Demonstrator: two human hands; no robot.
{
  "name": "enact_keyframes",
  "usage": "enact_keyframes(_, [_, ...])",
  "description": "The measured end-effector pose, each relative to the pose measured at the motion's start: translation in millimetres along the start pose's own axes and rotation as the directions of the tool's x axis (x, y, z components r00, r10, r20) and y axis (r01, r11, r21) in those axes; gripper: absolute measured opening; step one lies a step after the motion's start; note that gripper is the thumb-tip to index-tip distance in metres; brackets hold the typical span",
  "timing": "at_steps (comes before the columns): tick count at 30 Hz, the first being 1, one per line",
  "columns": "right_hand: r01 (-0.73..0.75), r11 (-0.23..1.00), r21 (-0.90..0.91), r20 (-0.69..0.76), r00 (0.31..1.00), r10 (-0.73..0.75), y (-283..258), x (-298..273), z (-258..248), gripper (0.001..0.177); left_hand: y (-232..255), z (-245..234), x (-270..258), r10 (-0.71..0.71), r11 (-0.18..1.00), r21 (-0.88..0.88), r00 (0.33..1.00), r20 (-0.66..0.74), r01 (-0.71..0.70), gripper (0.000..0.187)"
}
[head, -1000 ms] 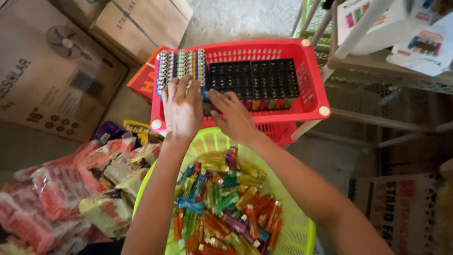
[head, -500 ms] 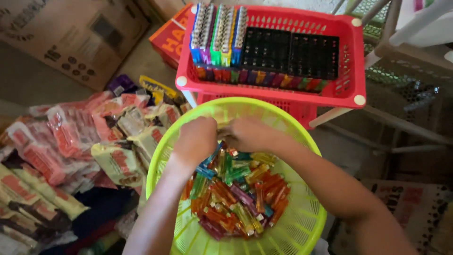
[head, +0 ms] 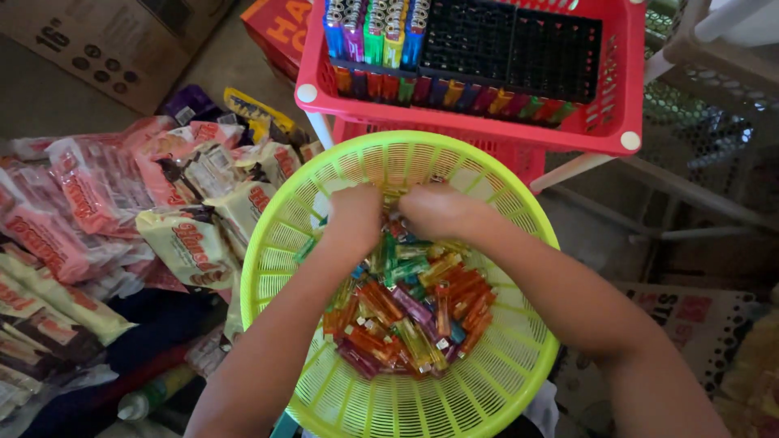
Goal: The person picks up colorful lighters from a green basket and places them into a red basket. The lighters are arranged in rows within the red basket. The person continues this process throughout the video.
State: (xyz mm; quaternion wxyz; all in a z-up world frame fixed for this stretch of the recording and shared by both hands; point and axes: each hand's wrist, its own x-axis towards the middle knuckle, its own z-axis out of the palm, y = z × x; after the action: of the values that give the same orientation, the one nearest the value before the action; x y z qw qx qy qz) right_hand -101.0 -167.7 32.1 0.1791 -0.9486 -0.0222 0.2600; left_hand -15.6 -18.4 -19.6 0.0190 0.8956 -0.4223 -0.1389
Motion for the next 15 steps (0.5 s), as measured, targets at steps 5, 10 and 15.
enact_keyframes(5, [-0.009,1.0,-0.009,0.029,1.0,0.009,-4,-1,-8,0.03,2,14,12,-0.005,1.0,0.009,1.0,0.029,0.004,0.012])
enact_keyframes(10, [-0.026,0.999,-0.035,0.061,0.998,0.028,-2,-2,-13,0.023,-5,-17,4,0.035,0.998,-0.06,0.998,0.052,-0.031,0.021])
enact_keyframes(15, [0.086,0.984,0.157,-0.195,0.979,-0.054,-12,-15,-38,0.024,-10,-63,-6,-0.018,0.925,-0.377,0.998,0.067,0.042,0.027])
